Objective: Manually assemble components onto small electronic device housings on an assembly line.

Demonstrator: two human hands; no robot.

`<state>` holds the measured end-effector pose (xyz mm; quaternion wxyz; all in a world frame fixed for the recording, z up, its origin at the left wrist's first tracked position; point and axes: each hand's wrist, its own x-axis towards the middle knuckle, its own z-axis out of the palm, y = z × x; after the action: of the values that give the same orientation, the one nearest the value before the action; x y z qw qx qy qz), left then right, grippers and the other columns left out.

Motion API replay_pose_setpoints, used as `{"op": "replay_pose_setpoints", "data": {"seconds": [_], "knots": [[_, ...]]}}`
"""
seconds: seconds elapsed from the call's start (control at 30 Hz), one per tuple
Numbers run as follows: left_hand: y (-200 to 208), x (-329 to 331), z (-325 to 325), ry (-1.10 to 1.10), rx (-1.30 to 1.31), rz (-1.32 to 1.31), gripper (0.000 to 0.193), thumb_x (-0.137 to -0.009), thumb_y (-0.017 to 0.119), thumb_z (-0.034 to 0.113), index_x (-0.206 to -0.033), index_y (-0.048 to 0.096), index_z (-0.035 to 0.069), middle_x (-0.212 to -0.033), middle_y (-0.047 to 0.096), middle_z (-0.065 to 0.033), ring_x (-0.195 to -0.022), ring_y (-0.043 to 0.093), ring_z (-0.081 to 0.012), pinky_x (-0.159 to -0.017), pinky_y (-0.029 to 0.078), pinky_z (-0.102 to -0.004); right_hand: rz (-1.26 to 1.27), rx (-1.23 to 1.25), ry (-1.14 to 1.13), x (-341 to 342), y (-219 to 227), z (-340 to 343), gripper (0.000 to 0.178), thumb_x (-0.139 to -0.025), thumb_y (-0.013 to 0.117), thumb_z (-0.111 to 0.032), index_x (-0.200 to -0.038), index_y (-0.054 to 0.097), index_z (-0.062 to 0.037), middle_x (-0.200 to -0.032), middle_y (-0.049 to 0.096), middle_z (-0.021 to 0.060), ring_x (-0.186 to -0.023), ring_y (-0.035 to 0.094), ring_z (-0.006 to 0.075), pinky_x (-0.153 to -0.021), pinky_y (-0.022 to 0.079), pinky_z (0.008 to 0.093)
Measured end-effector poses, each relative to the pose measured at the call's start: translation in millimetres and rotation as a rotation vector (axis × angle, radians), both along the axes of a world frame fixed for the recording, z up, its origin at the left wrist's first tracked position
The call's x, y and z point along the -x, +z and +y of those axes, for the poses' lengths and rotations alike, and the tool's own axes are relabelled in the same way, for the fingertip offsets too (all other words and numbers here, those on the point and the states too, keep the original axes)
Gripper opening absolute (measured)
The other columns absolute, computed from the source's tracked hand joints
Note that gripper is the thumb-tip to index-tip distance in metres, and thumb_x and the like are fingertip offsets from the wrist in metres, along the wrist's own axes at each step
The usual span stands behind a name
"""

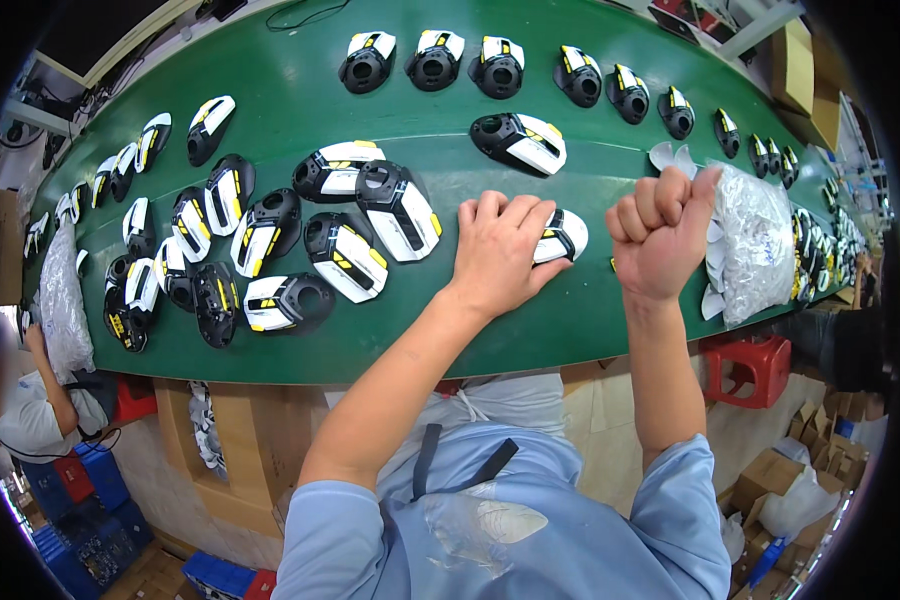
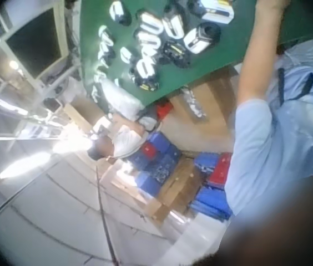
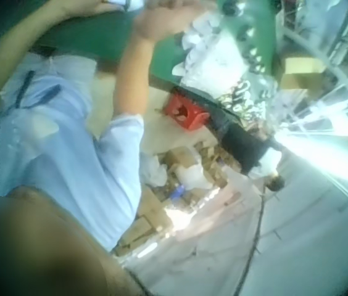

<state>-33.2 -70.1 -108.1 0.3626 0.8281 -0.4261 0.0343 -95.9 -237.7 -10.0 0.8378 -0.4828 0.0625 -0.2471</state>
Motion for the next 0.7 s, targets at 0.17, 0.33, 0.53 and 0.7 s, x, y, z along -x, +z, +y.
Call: {"op": "replay_pose_setpoints", "data": {"seconds": [0.17, 0.33, 0.53, 0.7], "knots": [[-3.1, -2.4, -1.6, -0.006, 0.05, -0.011, 0.07, -0.078, 0.094, 0.045, -0.136, 0.073, 0.011, -0.133, 0.071, -0.001, -0.116, 0.056, -0.0297, -0.102, 0.04, -0.0483, 0.012, 0.038, -0.141, -14.6, 0.7, 22.6, 0.06, -0.122, 0.035, -0.052, -0.075, 0.036, -0.0146, -0.063, 0.028, -0.0049, -0.053, 0.023, 0.0088, -0.049, 0.022, 0.0298], [-5.0, -4.4, -4.9, 0.001, -0.001, 0.005, 0.073, -0.077, 0.094, 0.046, -0.136, 0.072, 0.009, -0.136, 0.071, -0.0026, -0.117, 0.057, -0.0309, -0.103, 0.04, -0.0483, 0.012, 0.07, 0.138, -19.8, -21.9, 13.3, 0.062, -0.122, 0.037, -0.053, -0.076, 0.039, -0.0124, -0.063, 0.031, -0.0044, -0.052, 0.022, 0.0091, -0.049, 0.021, 0.0314], [-3.5, -5.4, -1.8, 0.004, 0.014, -0.011, 0.074, -0.079, 0.094, 0.049, -0.138, 0.072, 0.01, -0.136, 0.071, -0.0036, -0.119, 0.056, -0.0318, -0.105, 0.04, -0.0482, -0.253, 0.078, 0.015, -28.6, 30.3, -9.5, 0.063, -0.12, 0.034, -0.062, -0.082, 0.042, -0.0124, -0.069, 0.033, -0.003, -0.059, 0.027, 0.0103, -0.055, 0.026, 0.0309], [-5.0, -4.5, -1.4, -0.007, 0.022, -0.008, 0.075, -0.079, 0.094, 0.049, -0.139, 0.072, 0.01, -0.135, 0.072, -0.0038, -0.119, 0.056, -0.0316, -0.105, 0.04, -0.0479, -0.222, 0.581, -0.303, -74.5, 4.2, -27.3, 0.072, -0.119, 0.03, -0.065, -0.151, 0.052, -0.0048, -0.127, 0.063, 0.0083, -0.108, 0.055, 0.019, -0.094, 0.045, 0.0368]]}}
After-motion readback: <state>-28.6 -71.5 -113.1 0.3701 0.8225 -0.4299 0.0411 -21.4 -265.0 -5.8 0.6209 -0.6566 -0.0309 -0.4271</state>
